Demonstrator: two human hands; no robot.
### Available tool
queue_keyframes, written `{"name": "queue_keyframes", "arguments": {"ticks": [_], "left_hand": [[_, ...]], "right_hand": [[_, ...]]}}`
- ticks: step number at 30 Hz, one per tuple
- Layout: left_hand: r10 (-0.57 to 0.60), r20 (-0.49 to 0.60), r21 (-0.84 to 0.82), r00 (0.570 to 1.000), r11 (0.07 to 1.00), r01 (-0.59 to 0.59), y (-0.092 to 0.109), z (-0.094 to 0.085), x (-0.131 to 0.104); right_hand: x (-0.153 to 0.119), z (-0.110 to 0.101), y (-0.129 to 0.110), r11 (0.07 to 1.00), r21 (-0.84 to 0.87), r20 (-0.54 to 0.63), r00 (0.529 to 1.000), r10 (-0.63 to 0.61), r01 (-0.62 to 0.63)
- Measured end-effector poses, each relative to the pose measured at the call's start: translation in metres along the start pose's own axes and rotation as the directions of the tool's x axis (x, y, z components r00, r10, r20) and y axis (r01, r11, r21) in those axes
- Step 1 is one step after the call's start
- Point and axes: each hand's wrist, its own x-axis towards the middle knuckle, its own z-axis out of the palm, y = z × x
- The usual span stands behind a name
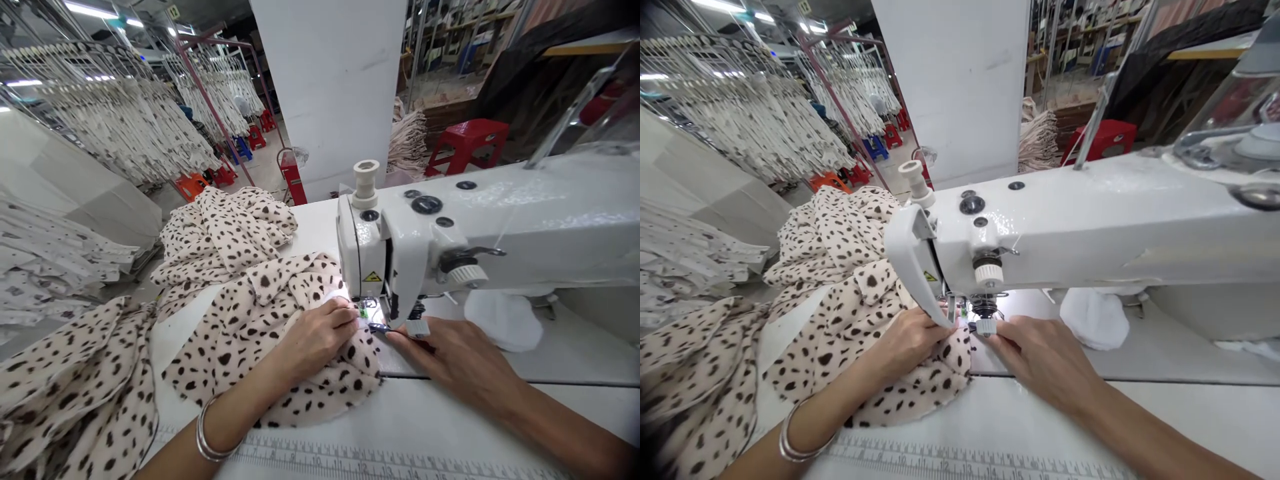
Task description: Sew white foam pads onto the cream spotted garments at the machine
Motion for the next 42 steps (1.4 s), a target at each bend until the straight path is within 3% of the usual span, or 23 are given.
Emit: {"name": "queue_keyframes", "arguments": {"ticks": [15, 22, 30, 38, 42], "left_hand": [[-0.08, 0.079, -0.058, 0.994, 0.995, 0.085, -0.02, 0.014, 0.001], [-0.08, 0.082, -0.071, 0.993, 0.994, 0.086, -0.019, 0.014, -0.002], [-0.047, 0.064, -0.092, 0.997, 0.994, 0.052, -0.017, 0.011, -0.004], [-0.103, 0.024, -0.126, 0.994, 0.986, 0.105, -0.016, 0.009, -0.004], [-0.17, 0.02, -0.146, 0.985, 0.974, 0.171, -0.007, -0.001, -0.004]], "right_hand": [[0.004, 0.007, 0.011, 0.974, -0.226, -0.145, 0.988, -0.047, 0.013], [0.004, -0.001, 0.014, 0.952, -0.306, -0.243, 0.968, -0.065, -0.013], [0.007, 0.003, 0.027, 0.926, -0.376, -0.237, 0.97, -0.06, -0.034], [0.007, 0.004, 0.022, 0.923, -0.382, -0.282, 0.957, -0.068, -0.047], [0.007, 0.004, 0.02, 0.926, -0.375, -0.316, 0.946, -0.076, -0.051]]}}
